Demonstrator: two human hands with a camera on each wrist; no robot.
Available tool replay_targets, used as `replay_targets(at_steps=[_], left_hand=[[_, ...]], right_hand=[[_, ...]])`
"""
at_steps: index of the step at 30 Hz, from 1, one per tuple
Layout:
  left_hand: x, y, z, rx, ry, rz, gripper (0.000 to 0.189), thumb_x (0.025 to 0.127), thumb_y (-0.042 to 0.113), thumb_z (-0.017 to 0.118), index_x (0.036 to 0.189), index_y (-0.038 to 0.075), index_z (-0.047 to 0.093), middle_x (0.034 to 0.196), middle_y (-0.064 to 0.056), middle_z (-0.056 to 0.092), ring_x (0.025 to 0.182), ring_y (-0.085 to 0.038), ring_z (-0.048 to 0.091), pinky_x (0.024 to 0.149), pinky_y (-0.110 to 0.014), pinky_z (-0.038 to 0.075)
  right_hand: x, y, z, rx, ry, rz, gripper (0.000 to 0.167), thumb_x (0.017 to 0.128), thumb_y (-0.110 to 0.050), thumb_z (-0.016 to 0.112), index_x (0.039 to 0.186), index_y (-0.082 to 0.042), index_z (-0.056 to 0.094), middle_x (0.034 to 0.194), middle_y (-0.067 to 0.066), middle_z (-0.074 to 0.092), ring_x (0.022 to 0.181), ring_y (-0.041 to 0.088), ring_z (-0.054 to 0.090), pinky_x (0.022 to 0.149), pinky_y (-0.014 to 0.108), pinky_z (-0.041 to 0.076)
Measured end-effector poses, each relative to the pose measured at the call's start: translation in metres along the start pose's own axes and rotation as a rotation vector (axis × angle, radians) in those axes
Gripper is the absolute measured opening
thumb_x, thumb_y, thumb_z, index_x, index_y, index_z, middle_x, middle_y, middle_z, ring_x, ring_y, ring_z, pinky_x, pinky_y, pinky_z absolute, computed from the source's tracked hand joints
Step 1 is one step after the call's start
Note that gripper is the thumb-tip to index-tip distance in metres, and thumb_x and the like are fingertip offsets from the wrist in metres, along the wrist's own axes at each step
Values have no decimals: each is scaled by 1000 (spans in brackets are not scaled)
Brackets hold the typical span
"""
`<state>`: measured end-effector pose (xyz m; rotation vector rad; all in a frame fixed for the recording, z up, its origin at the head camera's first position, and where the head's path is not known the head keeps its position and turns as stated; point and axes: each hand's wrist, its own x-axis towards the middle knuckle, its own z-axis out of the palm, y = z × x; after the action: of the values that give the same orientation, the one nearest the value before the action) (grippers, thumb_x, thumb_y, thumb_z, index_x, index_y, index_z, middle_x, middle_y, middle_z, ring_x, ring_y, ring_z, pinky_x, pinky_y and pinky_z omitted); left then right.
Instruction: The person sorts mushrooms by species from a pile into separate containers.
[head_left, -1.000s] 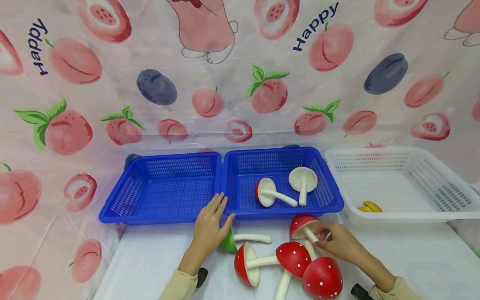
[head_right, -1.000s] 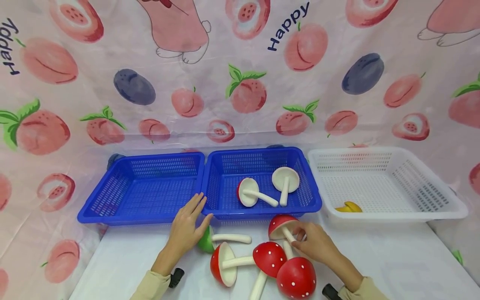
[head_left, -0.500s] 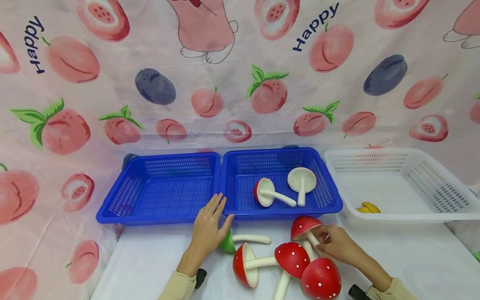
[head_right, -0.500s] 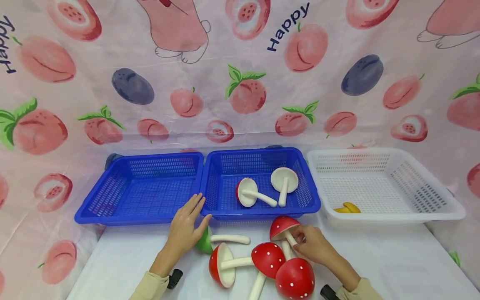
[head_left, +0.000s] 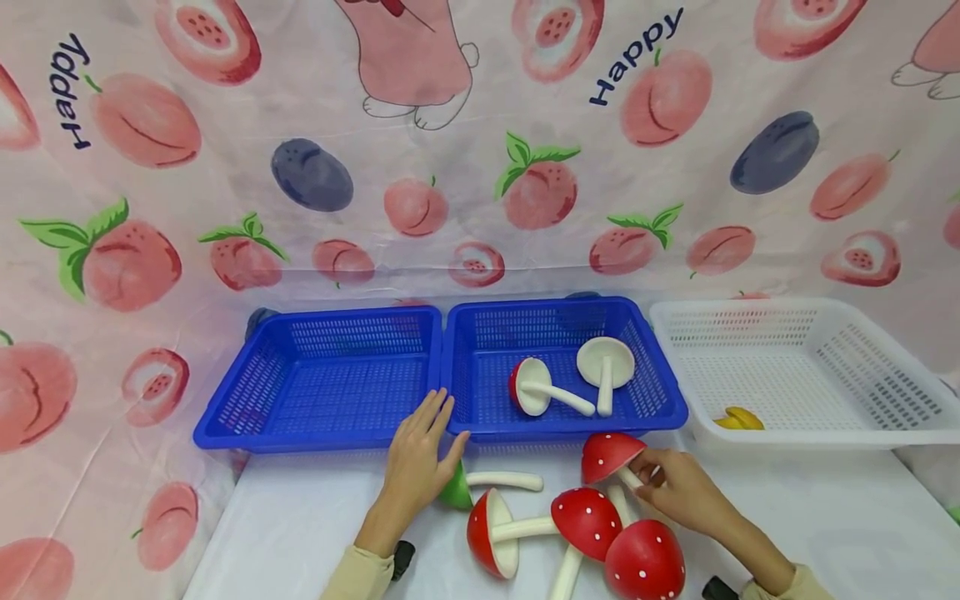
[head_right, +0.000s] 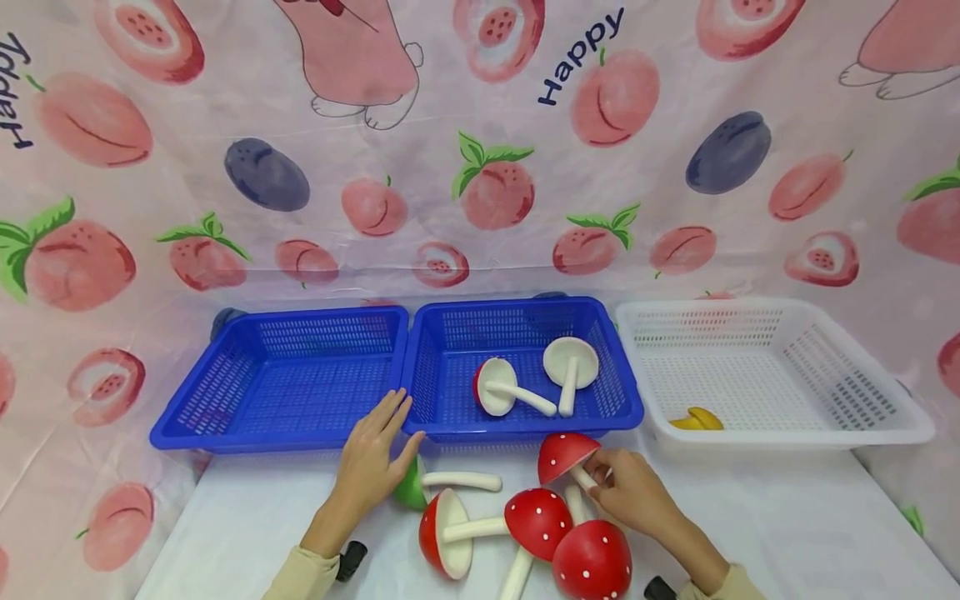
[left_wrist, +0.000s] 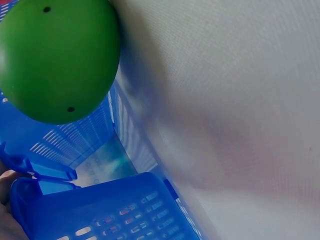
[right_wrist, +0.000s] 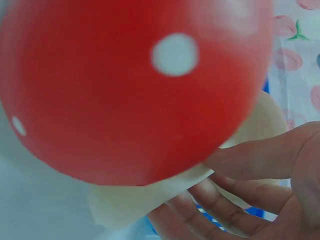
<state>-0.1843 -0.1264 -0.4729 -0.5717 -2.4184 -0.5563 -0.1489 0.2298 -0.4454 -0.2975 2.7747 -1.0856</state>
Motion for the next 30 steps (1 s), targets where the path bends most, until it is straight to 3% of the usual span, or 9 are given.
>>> replay_targets(at_steps=[9,21,30], left_hand=[[0,1,1,-4,-3,4,52,88,32,64,128,-1,58,137,-16,51,129,-31,44,96,-52,43],[0,0,1,-8,17,11,52,87,31,65,126,-3,59,135,-18,52,128,-32,45,94,-53,44],[0,1,1,-4,13,0,52,87,32,65,127,-1,59,136,-17,51,128,-31,45,95,-52,43]], right_hand=[[-9,-12,-9,4,-36,23,20,71,5,70,90,-2,68,77,0,61,69,14,57,57,25,53],[-13,-25,-16,-45,-24,18,22,71,5,72,90,-4,68,77,-2,61,69,13,56,56,26,53],[-16,-38,-29,-52,34,-73,28,72,3,75,98,-4,68,83,-2,62,74,13,57,60,26,54]])
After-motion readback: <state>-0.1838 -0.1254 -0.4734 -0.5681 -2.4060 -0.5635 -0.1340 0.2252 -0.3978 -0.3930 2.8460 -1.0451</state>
